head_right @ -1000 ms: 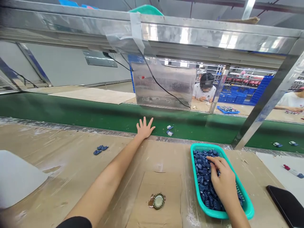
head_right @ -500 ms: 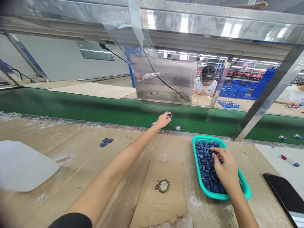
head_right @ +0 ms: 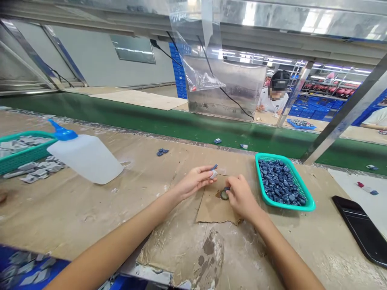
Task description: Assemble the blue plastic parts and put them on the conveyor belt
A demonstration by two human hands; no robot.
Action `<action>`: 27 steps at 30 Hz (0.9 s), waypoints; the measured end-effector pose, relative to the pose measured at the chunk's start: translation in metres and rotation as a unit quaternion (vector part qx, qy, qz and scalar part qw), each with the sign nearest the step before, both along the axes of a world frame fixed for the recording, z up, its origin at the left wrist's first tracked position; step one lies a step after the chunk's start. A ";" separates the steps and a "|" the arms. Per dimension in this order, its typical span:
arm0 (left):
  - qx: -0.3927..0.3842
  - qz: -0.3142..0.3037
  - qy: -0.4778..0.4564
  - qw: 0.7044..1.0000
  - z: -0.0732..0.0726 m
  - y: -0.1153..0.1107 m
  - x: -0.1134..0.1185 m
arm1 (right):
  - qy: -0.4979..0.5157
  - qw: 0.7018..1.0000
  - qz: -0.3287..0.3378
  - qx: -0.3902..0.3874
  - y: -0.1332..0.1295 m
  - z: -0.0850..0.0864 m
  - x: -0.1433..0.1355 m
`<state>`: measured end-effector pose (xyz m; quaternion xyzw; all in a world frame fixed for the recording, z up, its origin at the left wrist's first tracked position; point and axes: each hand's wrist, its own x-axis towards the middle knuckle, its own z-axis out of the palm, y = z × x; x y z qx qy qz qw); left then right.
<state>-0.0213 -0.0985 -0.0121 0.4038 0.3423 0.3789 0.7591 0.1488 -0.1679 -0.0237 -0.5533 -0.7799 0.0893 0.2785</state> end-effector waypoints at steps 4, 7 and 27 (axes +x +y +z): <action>-0.010 0.004 -0.011 1.000 -0.008 -0.002 0.002 | -0.023 0.999 -0.002 -0.029 0.000 -0.005 -0.003; 0.004 0.006 -0.013 1.000 -0.007 -0.002 0.001 | -0.032 0.999 0.001 -0.021 -0.001 -0.007 -0.004; 0.168 -0.045 0.045 0.984 -0.009 -0.033 0.015 | 0.588 0.795 -0.014 -0.149 -0.007 0.016 -0.002</action>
